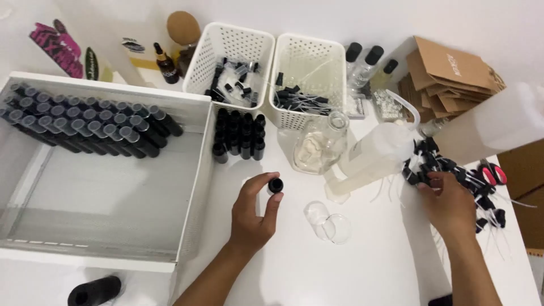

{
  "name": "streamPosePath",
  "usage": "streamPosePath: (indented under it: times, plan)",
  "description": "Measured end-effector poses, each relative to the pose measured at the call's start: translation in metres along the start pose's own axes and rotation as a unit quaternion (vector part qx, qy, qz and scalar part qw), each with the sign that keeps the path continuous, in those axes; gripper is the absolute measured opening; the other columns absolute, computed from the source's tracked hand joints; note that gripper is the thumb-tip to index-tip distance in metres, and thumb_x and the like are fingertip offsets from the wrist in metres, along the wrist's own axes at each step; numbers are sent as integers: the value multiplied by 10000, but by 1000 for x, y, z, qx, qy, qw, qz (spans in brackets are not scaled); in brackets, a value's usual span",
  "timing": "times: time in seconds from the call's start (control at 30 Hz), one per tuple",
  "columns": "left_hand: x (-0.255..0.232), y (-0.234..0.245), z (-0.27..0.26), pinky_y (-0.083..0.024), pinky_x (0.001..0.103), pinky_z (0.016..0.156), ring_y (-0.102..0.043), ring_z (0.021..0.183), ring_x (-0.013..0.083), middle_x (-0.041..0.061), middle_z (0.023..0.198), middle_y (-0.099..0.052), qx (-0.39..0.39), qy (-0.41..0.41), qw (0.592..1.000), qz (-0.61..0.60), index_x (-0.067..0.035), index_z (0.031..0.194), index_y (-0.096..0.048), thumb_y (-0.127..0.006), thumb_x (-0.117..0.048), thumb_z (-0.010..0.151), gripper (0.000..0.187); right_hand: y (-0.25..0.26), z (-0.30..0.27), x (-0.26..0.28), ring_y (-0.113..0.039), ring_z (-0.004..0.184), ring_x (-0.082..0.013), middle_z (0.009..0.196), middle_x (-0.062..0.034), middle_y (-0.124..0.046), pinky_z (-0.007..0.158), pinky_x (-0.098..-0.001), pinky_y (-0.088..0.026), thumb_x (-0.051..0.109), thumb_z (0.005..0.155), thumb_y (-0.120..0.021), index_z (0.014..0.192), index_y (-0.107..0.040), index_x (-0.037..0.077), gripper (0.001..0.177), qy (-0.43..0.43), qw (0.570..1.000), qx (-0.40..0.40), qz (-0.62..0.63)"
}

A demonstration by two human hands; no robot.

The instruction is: The person opens a small black bottle, uses a pipette to transfer clear liquid from a glass jar into a small beaker, and then pours the liquid from the beaker into the bottle. The person closes the bottle and places it into a white wire basket alongside other filled bottles.

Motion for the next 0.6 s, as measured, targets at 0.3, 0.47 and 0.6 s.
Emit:
streamPosePath:
  times: [0.3,0.47,0.6]
  plan:
    - [5,0,-4,-521,362,996,-663,1096,248,89,1238,-672,1,10,1000,13,-56,1304,-592,-630,-162,982,342,77,-36,24,-559,1188,-298,1394,-231,-600,922,-401,-462,12,1152,-535,1592,-504,-23,442,81,946,-146,277]
    - [2,-1,-1,-506,351,971,-653,1069,237,82,1218,-688,8,-21,999,23,-76,1292,-592,-654,-161,981,328,39,-36,-51,-487,1150,-183,1257,-3,-553,1006,-380,-370,322,1011,-445,1076,-397,208,140,120,853,68,503]
    - [-1,-3,-2,-495,369,956,-671,1055,228,83,1166,-712,10,-80,996,48,-57,1240,-615,-684,-131,957,301,26,-27,-97,-569,483,-99,728,34,-689,458,-259,-433,650,962,-422,1293,-477,299,486,-20,159,741,652]
Point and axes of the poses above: each hand's wrist, its own z-axis towards the middle knuckle, its own y-axis out of the back of the hand, x = y × z, the point moved 4 cm from there along z, towards the middle knuckle
